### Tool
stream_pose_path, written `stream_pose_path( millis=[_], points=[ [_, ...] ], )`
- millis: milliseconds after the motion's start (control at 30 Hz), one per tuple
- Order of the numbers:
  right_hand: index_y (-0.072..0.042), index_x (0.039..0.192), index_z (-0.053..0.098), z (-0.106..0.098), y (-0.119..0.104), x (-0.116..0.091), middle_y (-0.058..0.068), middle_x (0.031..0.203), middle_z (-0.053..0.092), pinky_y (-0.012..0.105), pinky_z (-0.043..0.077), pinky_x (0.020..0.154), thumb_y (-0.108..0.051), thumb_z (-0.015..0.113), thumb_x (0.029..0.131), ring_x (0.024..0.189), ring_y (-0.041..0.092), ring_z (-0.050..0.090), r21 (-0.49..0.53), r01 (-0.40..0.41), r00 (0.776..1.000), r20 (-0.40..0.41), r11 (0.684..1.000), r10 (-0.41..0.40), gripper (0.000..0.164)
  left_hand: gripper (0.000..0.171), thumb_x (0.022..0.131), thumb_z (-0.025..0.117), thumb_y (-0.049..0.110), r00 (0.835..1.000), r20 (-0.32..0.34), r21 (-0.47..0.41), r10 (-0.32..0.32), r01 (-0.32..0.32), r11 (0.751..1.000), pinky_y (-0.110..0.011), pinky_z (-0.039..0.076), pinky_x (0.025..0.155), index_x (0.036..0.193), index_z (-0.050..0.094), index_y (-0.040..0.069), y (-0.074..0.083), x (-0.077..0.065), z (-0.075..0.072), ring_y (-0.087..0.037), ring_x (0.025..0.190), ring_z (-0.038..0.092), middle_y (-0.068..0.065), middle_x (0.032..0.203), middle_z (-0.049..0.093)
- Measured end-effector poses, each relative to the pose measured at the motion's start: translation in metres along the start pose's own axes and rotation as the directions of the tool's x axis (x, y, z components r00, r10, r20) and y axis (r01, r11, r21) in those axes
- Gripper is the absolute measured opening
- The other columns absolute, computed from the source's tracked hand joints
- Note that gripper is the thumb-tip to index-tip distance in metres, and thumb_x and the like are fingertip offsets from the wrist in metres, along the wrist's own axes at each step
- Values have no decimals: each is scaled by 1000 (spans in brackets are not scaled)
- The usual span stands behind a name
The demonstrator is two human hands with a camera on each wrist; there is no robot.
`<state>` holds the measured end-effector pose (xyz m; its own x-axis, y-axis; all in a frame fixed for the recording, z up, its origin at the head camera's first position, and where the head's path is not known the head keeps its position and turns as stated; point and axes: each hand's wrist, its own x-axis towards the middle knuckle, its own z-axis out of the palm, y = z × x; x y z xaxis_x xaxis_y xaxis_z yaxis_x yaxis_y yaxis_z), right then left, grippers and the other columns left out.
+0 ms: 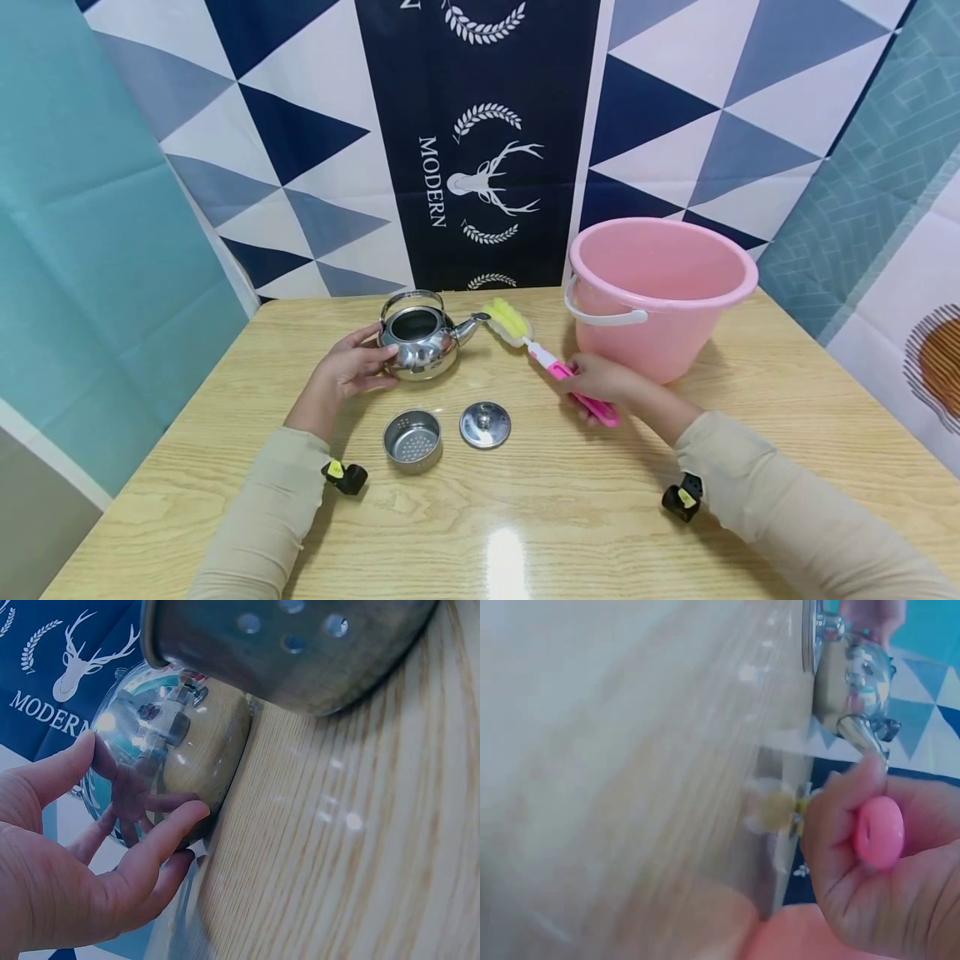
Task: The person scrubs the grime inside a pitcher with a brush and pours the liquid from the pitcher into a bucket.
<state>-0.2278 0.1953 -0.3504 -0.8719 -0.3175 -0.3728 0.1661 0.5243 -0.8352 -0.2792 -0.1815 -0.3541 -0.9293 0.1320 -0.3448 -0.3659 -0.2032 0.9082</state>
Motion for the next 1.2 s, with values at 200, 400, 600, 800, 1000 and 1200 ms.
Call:
stream_pose_path(
  millis=[200,400,600,800,1000,1200],
  points=[
    [1,96,45,4,-2,-3,3,57,46,17,34,36,-8,48,94,41,10,41,117,-4,999,-40,993,9,9,79,93,60,-7,1000,-10,-2,-6,6,1000,-59,43,96,156,23,22,0,1,0,-38,135,38,-11,159,22],
    [2,105,44,7,-9,-8,2,60,46,18,33,35,-10,48,97,42,9,40,166,22,997,-81,986,-8,15,78,92,61,-6,1000,-24,6,-10,10,1000,-59,45,95,156,26,23,0,0,2,-36,130,42,-12,156,28],
    [1,112,41,8,-21,-20,4,68,49,18,34,36,-12,49,98,46,9,41,188,92,993,-96,978,-75,20,78,94,58,-7,1000,2,5,0,0,1000,-60,42,98,157,22,22,1,-1,1,-38,134,38,-11,159,20],
    [1,111,40,9,-36,-35,5,69,48,18,33,39,-12,49,99,47,10,40,195,127,990,-86,973,-112,20,78,94,59,-6,1000,1,8,-2,2,1000,-59,42,98,157,23,22,1,-1,1,-38,134,37,-12,159,21],
    [3,121,40,7,-48,-50,5,69,49,18,33,39,-11,52,99,47,10,39,158,147,989,-29,976,-144,29,77,94,58,-7,1000,0,1,-5,5,1000,-60,42,98,156,24,22,0,-1,2,-39,134,37,-12,159,22],
    [1,126,44,3,-66,-58,8,73,53,20,35,40,-14,58,97,48,14,42,-54,183,983,1,982,-184,36,79,93,59,-7,1000,-5,1,-5,5,1000,-60,42,98,157,23,22,-1,-1,1,-39,134,38,-15,156,25]
  ],
)
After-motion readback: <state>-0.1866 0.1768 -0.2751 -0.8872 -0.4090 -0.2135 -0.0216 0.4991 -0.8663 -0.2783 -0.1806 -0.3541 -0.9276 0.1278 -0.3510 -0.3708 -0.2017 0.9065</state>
